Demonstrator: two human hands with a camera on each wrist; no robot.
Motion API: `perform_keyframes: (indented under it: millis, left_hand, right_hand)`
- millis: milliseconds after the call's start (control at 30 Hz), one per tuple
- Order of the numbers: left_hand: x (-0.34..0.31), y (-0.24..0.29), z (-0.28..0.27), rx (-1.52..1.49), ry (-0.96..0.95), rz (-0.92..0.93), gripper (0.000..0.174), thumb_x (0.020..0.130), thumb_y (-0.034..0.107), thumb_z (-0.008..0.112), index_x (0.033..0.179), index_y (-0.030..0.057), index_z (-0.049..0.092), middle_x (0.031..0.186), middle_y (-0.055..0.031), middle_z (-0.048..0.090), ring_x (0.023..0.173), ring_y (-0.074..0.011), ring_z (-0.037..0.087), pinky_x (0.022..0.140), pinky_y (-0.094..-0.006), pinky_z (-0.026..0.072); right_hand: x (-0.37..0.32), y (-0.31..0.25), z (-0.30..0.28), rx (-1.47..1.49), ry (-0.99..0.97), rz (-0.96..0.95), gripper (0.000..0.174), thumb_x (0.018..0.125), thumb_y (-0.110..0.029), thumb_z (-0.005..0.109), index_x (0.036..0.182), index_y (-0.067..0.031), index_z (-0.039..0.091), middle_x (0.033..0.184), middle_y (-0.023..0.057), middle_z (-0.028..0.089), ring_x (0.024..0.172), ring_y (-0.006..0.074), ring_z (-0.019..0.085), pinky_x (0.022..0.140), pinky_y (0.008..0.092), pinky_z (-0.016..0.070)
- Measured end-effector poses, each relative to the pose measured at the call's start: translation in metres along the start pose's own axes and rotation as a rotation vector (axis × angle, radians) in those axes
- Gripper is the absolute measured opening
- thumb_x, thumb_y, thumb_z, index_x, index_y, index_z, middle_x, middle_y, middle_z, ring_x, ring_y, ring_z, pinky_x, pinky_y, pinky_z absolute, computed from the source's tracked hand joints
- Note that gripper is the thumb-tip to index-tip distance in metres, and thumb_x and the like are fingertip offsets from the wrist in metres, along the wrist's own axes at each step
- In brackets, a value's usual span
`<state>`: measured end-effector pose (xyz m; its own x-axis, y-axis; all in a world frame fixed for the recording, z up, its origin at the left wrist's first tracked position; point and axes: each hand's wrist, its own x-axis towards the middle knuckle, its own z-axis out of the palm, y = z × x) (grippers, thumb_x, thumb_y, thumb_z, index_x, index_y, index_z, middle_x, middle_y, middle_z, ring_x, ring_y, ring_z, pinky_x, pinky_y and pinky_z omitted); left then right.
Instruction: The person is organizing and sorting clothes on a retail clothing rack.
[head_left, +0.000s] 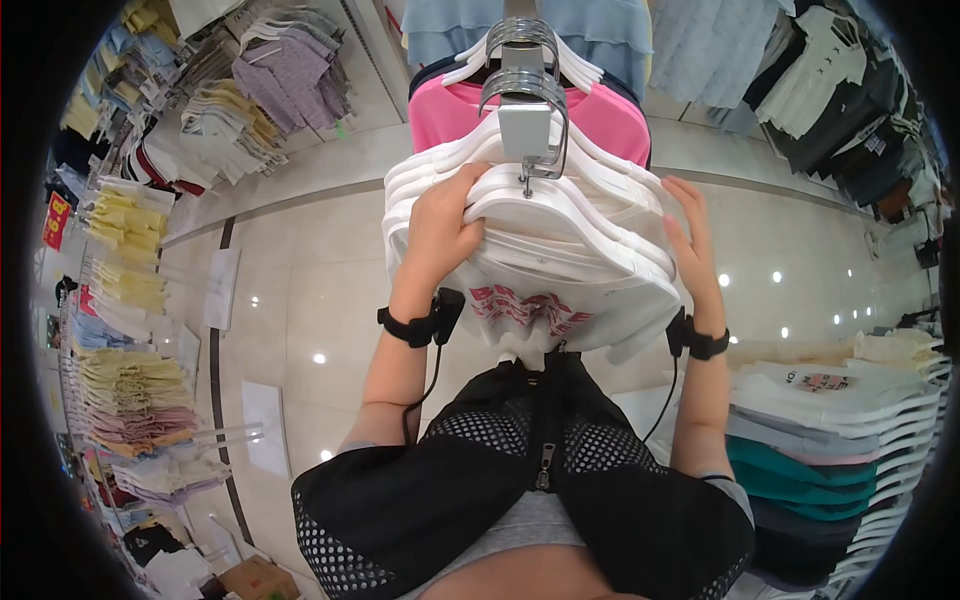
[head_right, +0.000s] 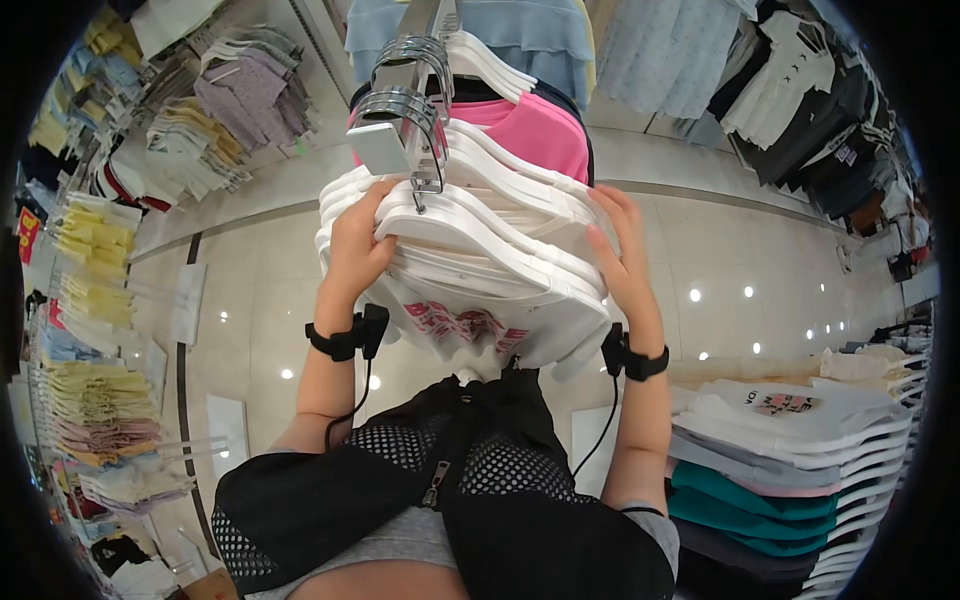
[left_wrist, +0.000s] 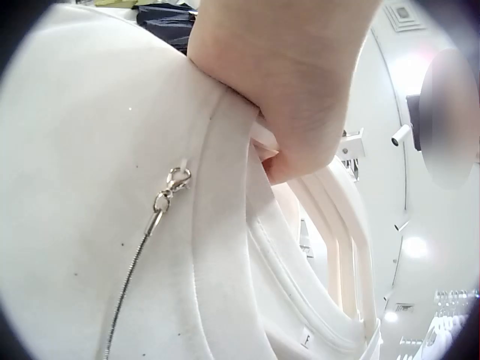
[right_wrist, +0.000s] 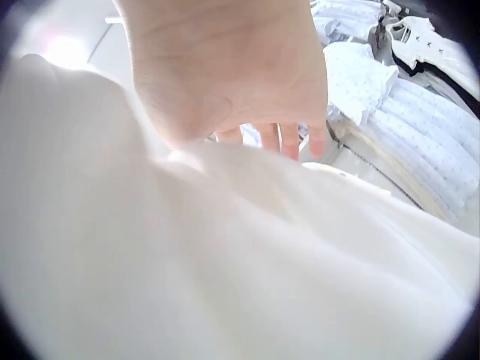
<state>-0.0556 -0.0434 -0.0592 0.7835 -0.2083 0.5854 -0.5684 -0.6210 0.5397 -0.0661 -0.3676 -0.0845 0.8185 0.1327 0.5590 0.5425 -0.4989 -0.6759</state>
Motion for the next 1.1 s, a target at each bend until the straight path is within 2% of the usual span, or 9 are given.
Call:
perform_keyframes:
  millis: [100,133,200,300,467,633,767,900,1100]
  left_hand:
    - [-0.008,0.012,-0.005,0.008,0.231,0.162,0.048,0.066,-0.007,0.06,0.112,0.0058,0.06,0.089,-0.011,0.06,0.086,-0.0305,0.058,0.079,-0.0354,0.046]
    - [-0.013,0.012,-0.007,0.007,0.231,0.17,0.048,0.066,-0.007,0.06,0.112,0.0058,0.06,0.089,-0.011,0.06,0.086,-0.0305,0.058,0.079,-0.0354,0.046]
    - [-0.026,0.007,-0.009,0.111,0.28,0.156,0.041,0.069,-0.005,0.068,0.108,0.0048,0.061,0.086,-0.0063,0.055,0.084,-0.0238,0.055,0.077,-0.0334,0.0452]
    - [-0.037,-0.006,-0.012,0.034,0.232,0.035,0.033,0.07,0.003,0.072,0.101,0.0049,0.062,0.088,-0.0079,0.056,0.083,-0.0231,0.055,0.071,-0.0326,0.0438]
    - [-0.034,-0.004,-0.012,0.02,0.28,0.034,0.026,0.073,0.005,0.072,0.096,0.0035,0.061,0.087,-0.0073,0.056,0.082,-0.0223,0.053,0.07,-0.0326,0.0421]
    - [-0.03,-0.009,-0.008,0.024,0.298,0.051,0.021,0.074,0.008,0.071,0.092,0.0032,0.06,0.087,-0.0069,0.056,0.082,-0.0227,0.053,0.073,-0.0332,0.0399]
    - [-0.035,-0.012,-0.008,0.042,0.241,0.023,0.014,0.081,0.016,0.065,0.086,0.0046,0.059,0.08,-0.0051,0.055,0.078,-0.0212,0.05,0.079,-0.0341,0.0343]
    - [-0.043,-0.012,-0.012,0.058,0.212,-0.005,0.023,0.089,0.024,0.055,0.076,0.0054,0.056,0.068,-0.0027,0.051,0.07,-0.0196,0.046,0.082,-0.0341,0.0299]
    - [-0.045,-0.009,-0.001,0.098,0.322,-0.072,0.031,0.095,0.021,0.043,0.071,0.0044,0.053,0.064,-0.003,0.047,0.068,-0.0191,0.043,0.083,-0.0339,0.0299]
  right_hand:
    - [-0.026,-0.025,-0.017,-0.029,0.038,0.006,0.029,0.086,-0.012,0.057,0.113,-0.0025,0.061,0.118,0.0142,0.056,0.113,0.0269,0.051,0.096,0.0364,0.0391]
    - [-0.033,-0.033,-0.019,-0.031,0.046,0.004,0.029,0.086,-0.012,0.057,0.113,-0.0025,0.061,0.118,0.0142,0.056,0.113,0.0269,0.051,0.096,0.0364,0.0391]
    - [-0.043,-0.047,-0.016,0.027,-0.087,0.051,0.023,0.085,-0.01,0.058,0.105,-0.0018,0.064,0.11,0.0117,0.06,0.106,0.025,0.054,0.089,0.0342,0.0438]
    - [-0.045,-0.061,0.0,-0.033,-0.036,0.095,0.021,0.084,-0.009,0.059,0.103,-0.0016,0.065,0.109,0.0108,0.059,0.104,0.0241,0.054,0.085,0.0323,0.0449]
    - [-0.047,-0.057,0.009,-0.023,0.025,0.078,0.022,0.084,-0.01,0.061,0.104,-0.0016,0.065,0.107,0.0101,0.059,0.101,0.0251,0.054,0.085,0.0321,0.0439]
    - [-0.053,-0.058,0.015,-0.1,-0.071,0.164,0.03,0.081,-0.006,0.063,0.111,-0.001,0.061,0.106,0.0128,0.06,0.1,0.0261,0.056,0.086,0.0336,0.0425]
    - [-0.067,-0.046,0.031,-0.073,-0.03,0.072,0.032,0.08,-0.01,0.065,0.11,-0.0006,0.058,0.099,0.0152,0.061,0.094,0.0323,0.056,0.083,0.0384,0.0438]
    - [-0.067,-0.046,0.032,-0.057,-0.072,0.08,0.031,0.078,-0.011,0.067,0.106,0.001,0.058,0.1,0.0172,0.061,0.093,0.0357,0.056,0.082,0.0394,0.0446]
    - [-0.071,-0.049,0.021,0.039,-0.128,0.023,0.04,0.074,-0.013,0.069,0.111,-0.0003,0.058,0.103,0.0175,0.061,0.096,0.0358,0.057,0.085,0.0393,0.0447]
